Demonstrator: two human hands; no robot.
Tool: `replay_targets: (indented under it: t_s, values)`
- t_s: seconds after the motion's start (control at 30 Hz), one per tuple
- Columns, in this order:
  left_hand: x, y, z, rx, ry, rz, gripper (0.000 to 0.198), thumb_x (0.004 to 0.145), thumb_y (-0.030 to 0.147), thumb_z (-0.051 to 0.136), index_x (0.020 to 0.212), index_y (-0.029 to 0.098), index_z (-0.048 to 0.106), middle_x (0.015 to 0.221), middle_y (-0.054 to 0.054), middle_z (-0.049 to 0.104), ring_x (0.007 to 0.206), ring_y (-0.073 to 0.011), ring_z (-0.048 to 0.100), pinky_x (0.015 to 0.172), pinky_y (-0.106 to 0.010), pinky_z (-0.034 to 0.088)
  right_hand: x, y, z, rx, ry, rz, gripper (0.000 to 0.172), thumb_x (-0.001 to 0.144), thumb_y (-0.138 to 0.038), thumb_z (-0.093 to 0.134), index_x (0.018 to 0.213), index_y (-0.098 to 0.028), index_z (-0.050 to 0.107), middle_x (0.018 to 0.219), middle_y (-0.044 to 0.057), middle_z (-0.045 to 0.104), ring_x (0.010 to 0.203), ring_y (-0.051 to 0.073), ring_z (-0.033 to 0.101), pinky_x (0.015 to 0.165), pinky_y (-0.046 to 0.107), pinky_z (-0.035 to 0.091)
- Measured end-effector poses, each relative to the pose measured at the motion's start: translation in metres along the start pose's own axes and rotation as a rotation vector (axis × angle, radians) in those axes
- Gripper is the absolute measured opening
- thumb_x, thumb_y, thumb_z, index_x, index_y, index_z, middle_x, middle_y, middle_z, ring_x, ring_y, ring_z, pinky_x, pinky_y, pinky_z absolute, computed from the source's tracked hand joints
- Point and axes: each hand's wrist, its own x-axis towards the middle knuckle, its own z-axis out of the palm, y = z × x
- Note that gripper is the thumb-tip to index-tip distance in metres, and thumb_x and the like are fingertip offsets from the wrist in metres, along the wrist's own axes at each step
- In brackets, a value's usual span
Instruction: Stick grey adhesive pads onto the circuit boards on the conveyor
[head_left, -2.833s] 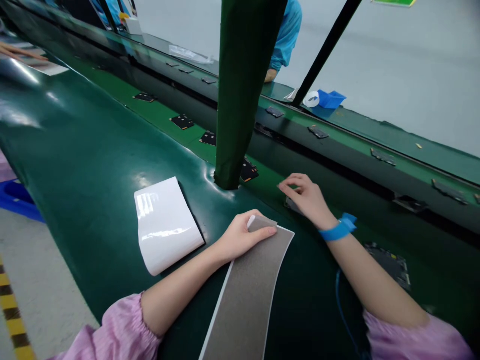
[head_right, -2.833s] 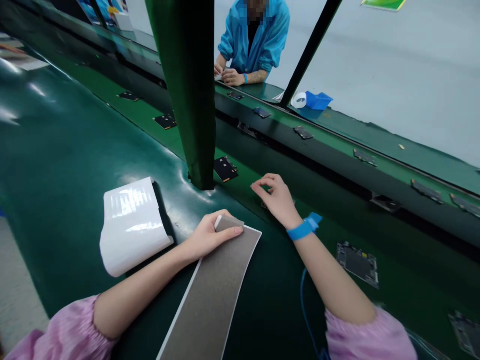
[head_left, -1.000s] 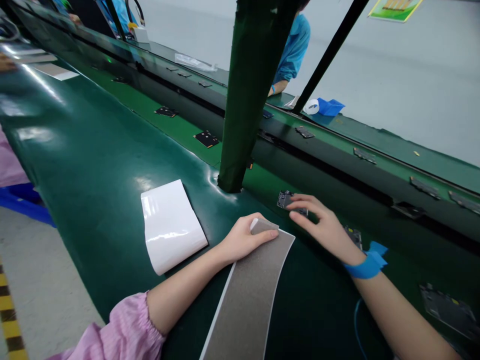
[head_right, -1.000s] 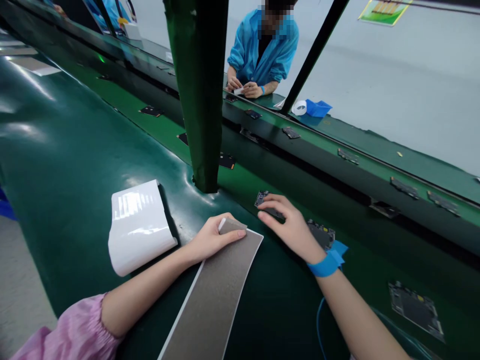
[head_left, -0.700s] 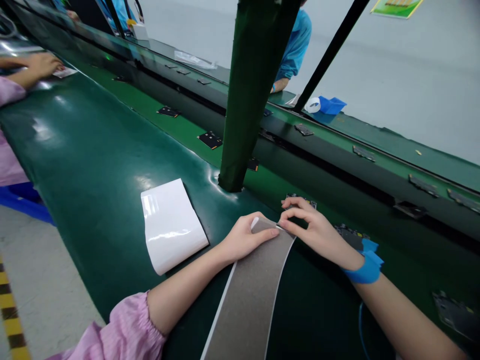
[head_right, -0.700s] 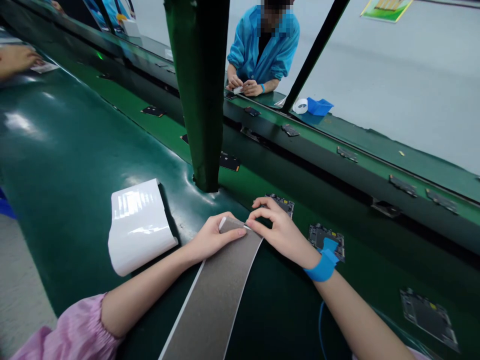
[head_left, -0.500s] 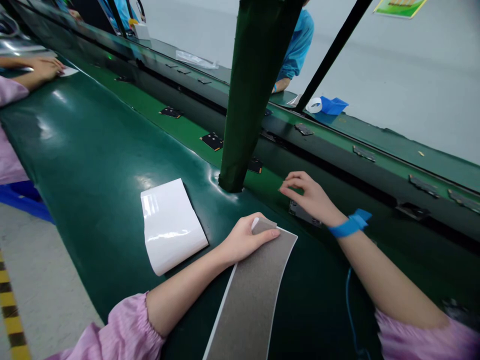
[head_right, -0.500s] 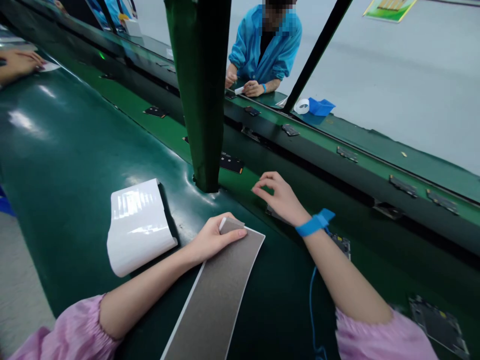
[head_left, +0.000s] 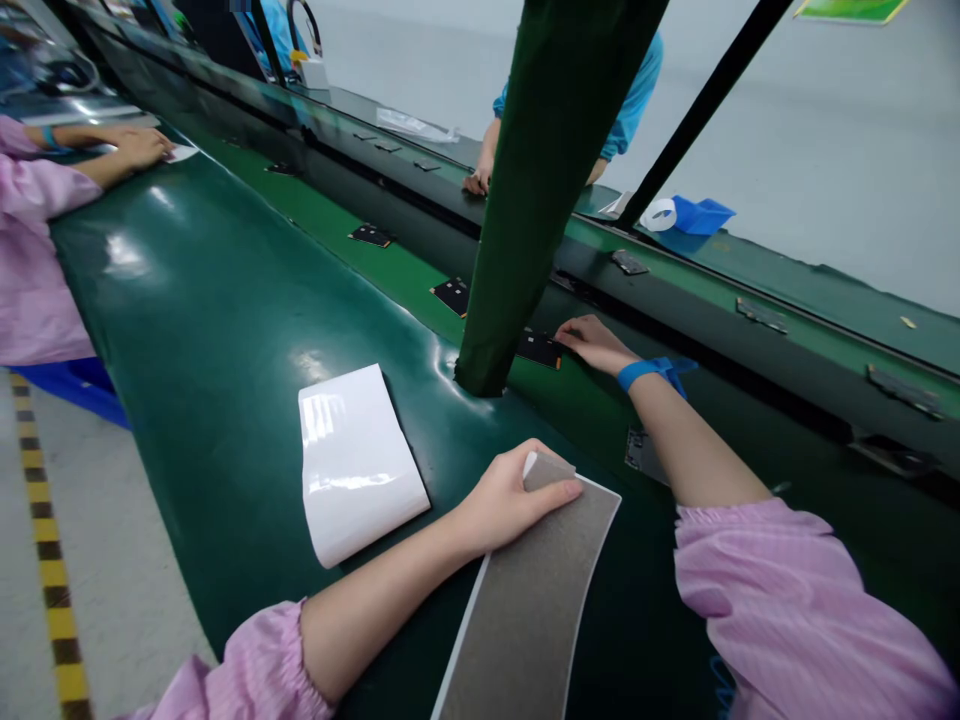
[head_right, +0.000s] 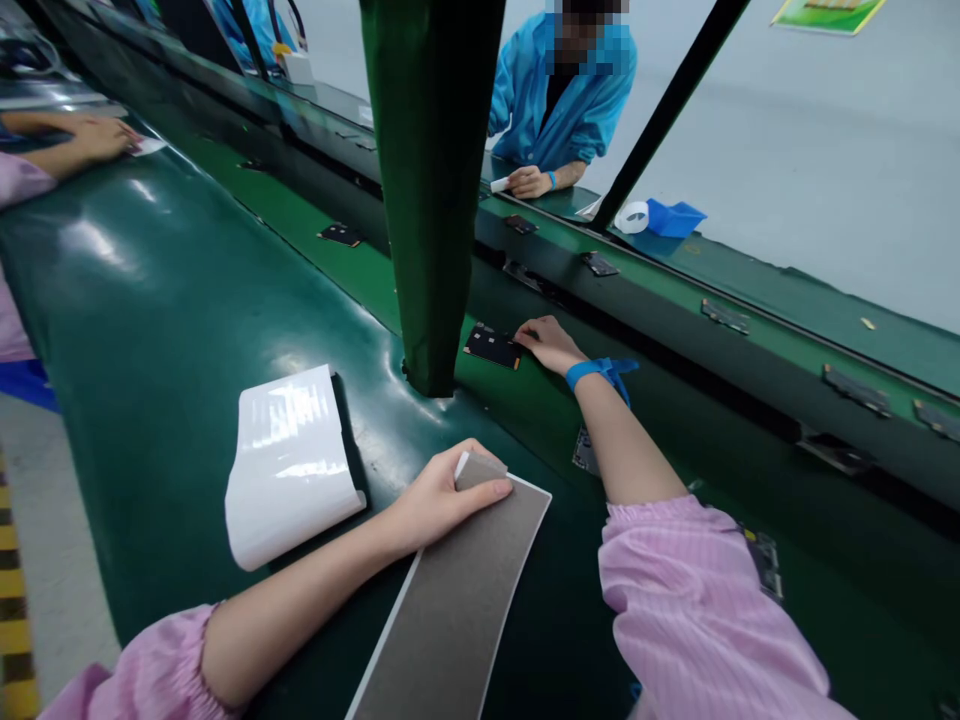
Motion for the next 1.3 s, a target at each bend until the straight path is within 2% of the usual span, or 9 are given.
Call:
replay_targets:
  t_s: [0.27, 0.4, 0.57, 0.73, 0.87, 1.0, 1.13, 1.2, 1.3]
  values:
    - [0.001, -0.001, 0.0, 0.003, -0.007, 0.006, 0.027, 0.079, 0.041, 0.068, 0.088, 0.017, 0.058, 0.089, -0.003, 0.066, 0.088, -0.0194, 0.063, 0.077, -0.029, 0.047, -0.013, -0.005, -0.001, -0.001, -0.03, 0.13, 0.026, 0.087, -0.041, 0.055, 0.092, -0.02, 0.069, 0.114, 0.012, 0.052, 0.097, 0.025, 0.058, 0.092, 0.04, 0.045]
    - [0.0, -0.001, -0.001, 0.009, -0.009, 0.006, 0.028, 0.079, 0.042, 0.068, 0.088, 0.018, 0.058, 0.088, -0.002, 0.066, 0.088, -0.0197, 0.063, 0.078, -0.03, 0.047, -0.024, -0.003, -0.001, -0.016, 0.044, 0.151, 0.025, 0.082, -0.043, 0.06, 0.095, -0.022, 0.064, 0.115, 0.012, 0.052, 0.094, 0.027, 0.059, 0.089, 0.044, 0.047]
    - [0.0, -0.002, -0.001, 0.006, -0.006, 0.01, 0.029, 0.079, 0.043, 0.068, 0.088, 0.018, 0.058, 0.088, -0.002, 0.065, 0.087, -0.0191, 0.063, 0.076, -0.029, 0.047, -0.035, -0.006, -0.007, 0.163, 0.083, 0.208, 0.068, 0.078, -0.049, 0.063, 0.134, -0.022, 0.037, 0.124, 0.015, 0.052, 0.101, 0.028, 0.059, 0.086, 0.046, 0.05]
    - [0.0, -0.002, 0.0, 0.0, -0.007, 0.012, 0.029, 0.078, 0.044, 0.068, 0.087, 0.018, 0.057, 0.085, -0.001, 0.064, 0.083, -0.0185, 0.062, 0.074, -0.028, 0.046, -0.034, -0.026, -0.009, 0.163, -0.078, -0.063, 0.099, 0.062, -0.045, 0.079, 0.144, -0.024, 0.028, 0.13, 0.015, 0.054, 0.122, 0.032, 0.051, 0.097, 0.046, 0.045]
    - [0.0, 0.0, 0.0, -0.008, -0.003, 0.015, 0.025, 0.077, 0.039, 0.069, 0.084, 0.018, 0.056, 0.08, 0.001, 0.062, 0.078, -0.0167, 0.061, 0.072, -0.027, 0.045, -0.037, -0.042, -0.015, 0.052, -0.161, -0.067, 0.086, 0.06, -0.038, 0.08, 0.134, -0.022, 0.04, 0.112, 0.011, 0.063, 0.11, 0.031, 0.059, 0.093, 0.044, 0.047]
    - [0.0, 0.001, 0.001, -0.029, -0.011, -0.011, 0.018, 0.077, 0.03, 0.066, 0.084, 0.018, 0.055, 0.075, 0.002, 0.058, 0.072, -0.0145, 0.058, 0.066, -0.025, 0.044, -0.055, -0.047, -0.026, 0.105, 0.044, -0.043, 0.085, 0.06, -0.041, 0.076, 0.132, -0.021, 0.034, 0.113, 0.012, 0.058, 0.106, 0.031, 0.059, 0.088, 0.044, 0.05]
    - [-0.001, 0.001, 0.001, -0.035, 0.0, -0.019, 0.021, 0.077, 0.031, 0.066, 0.088, 0.019, 0.054, 0.077, 0.002, 0.058, 0.074, -0.0149, 0.058, 0.065, -0.025, 0.044, -0.088, -0.029, -0.025, 0.387, 0.277, -0.078, 0.076, 0.066, -0.046, 0.07, 0.126, -0.025, 0.027, 0.12, 0.012, 0.048, 0.112, 0.027, 0.055, 0.089, 0.042, 0.051]
    - [-0.001, 0.0, 0.001, -0.039, 0.01, -0.026, 0.023, 0.078, 0.034, 0.067, 0.088, 0.019, 0.053, 0.079, 0.002, 0.059, 0.076, -0.0154, 0.059, 0.066, -0.025, 0.044, -0.109, -0.013, -0.022, 0.464, 0.25, -0.069, 0.073, 0.066, -0.051, 0.07, 0.121, -0.027, 0.028, 0.122, 0.011, 0.046, 0.116, 0.027, 0.053, 0.093, 0.044, 0.05]
    - [-0.001, -0.002, 0.001, -0.057, 0.008, -0.03, 0.025, 0.078, 0.038, 0.067, 0.086, 0.019, 0.052, 0.08, 0.001, 0.059, 0.077, -0.0159, 0.06, 0.067, -0.026, 0.045, -0.144, 0.002, -0.022, 0.367, 0.174, 0.024, 0.078, 0.061, -0.057, 0.074, 0.12, -0.025, 0.033, 0.128, 0.013, 0.043, 0.124, 0.032, 0.046, 0.101, 0.049, 0.043]
